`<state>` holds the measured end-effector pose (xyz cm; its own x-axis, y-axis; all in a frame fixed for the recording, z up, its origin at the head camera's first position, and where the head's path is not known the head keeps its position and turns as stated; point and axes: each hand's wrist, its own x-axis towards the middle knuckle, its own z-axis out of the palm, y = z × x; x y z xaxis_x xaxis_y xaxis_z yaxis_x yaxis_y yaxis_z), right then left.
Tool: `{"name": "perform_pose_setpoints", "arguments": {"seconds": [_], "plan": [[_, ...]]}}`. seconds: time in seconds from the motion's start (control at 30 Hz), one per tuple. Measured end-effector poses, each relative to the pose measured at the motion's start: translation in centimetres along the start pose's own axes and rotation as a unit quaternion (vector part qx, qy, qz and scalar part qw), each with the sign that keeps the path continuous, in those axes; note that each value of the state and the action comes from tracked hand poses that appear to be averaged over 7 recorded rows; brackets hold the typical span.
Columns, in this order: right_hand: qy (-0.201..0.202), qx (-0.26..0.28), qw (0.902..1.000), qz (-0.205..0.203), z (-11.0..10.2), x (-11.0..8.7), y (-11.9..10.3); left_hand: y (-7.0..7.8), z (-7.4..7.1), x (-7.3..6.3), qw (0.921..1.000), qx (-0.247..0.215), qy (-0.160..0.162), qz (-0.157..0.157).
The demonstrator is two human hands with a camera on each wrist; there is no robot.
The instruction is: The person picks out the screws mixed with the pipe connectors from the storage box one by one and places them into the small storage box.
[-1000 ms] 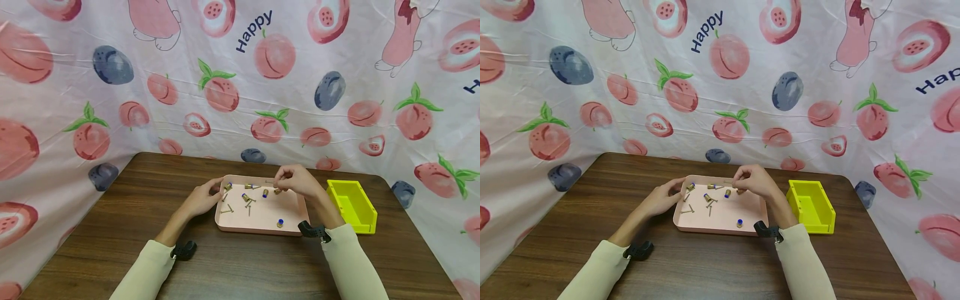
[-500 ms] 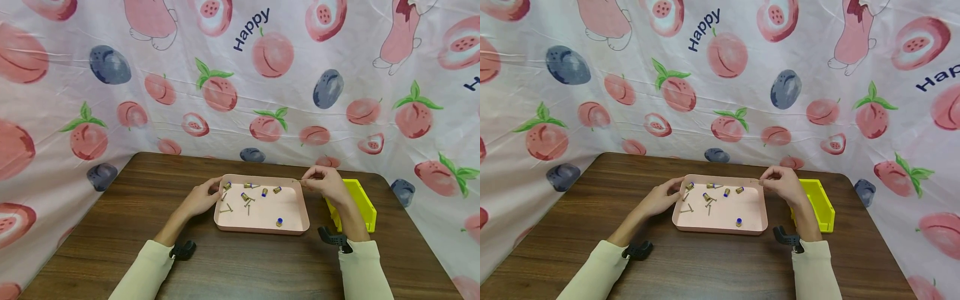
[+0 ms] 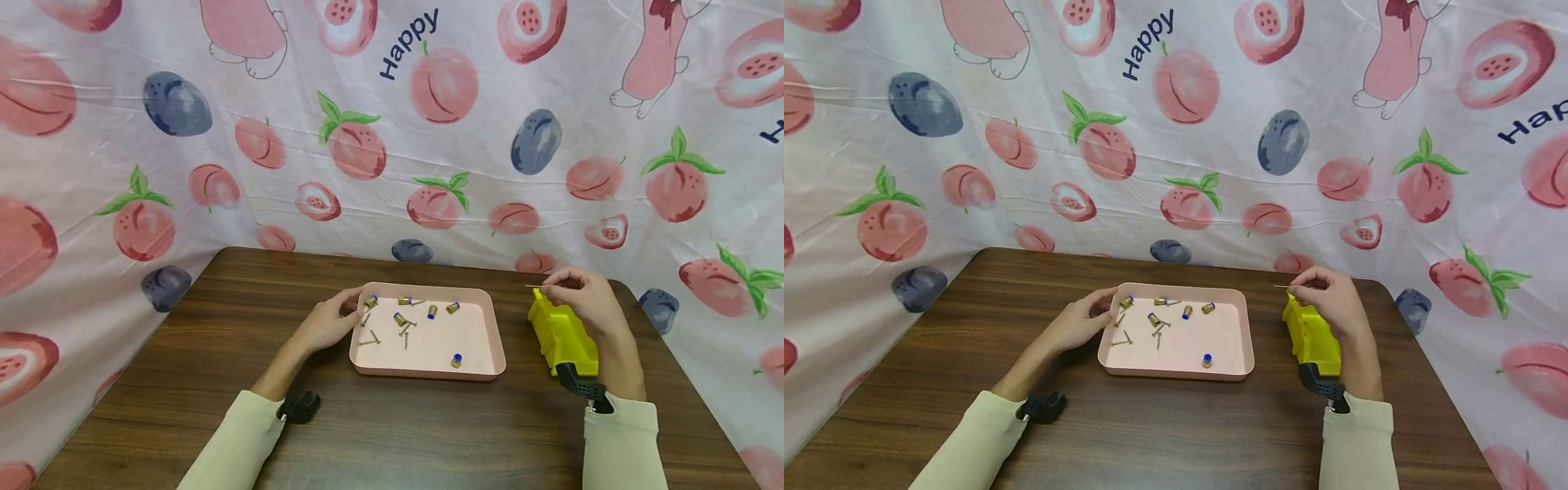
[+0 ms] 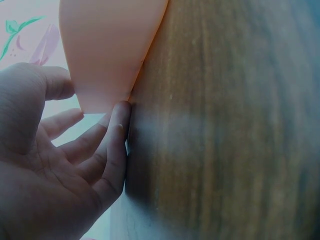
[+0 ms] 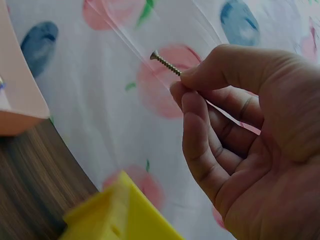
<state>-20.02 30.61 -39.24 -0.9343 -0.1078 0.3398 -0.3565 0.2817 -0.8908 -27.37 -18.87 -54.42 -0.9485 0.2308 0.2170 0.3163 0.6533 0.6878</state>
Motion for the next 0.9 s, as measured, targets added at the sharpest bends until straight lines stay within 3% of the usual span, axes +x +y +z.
{"name": "perform_pose_setpoints", "arguments": {"seconds": [0.23, 0.37, 0.47, 0.7, 0.9], "plan": [[0.042, -0.044, 0.9976, 0.032, -2.3, -0.7, 1.3, -1.0, 0.2, 0.5, 0.9999, -0.016, -0.003, -0.002], [0.065, -0.1, 0.9913, 0.056, -2.8, -0.8, 1.9, -1.4, 0.3, 0.7, 0.9996, -0.026, -0.002, -0.007], [0.079, -0.145, 0.9832, 0.077, -2.9, -0.8, 2.2, -1.0, 0.2, 0.5, 0.9998, -0.019, 0.0, -0.002], [0.079, -0.221, 0.9663, 0.107, -2.9, -0.8, 2.9, 1.3, -0.7, -1.0, 0.9997, -0.009, 0.006, 0.02], [0.089, -0.246, 0.9577, 0.121, -2.9, -0.9, 3.1, 0.8, -0.4, -0.7, 0.9998, -0.01, 0.009, 0.013]]}}
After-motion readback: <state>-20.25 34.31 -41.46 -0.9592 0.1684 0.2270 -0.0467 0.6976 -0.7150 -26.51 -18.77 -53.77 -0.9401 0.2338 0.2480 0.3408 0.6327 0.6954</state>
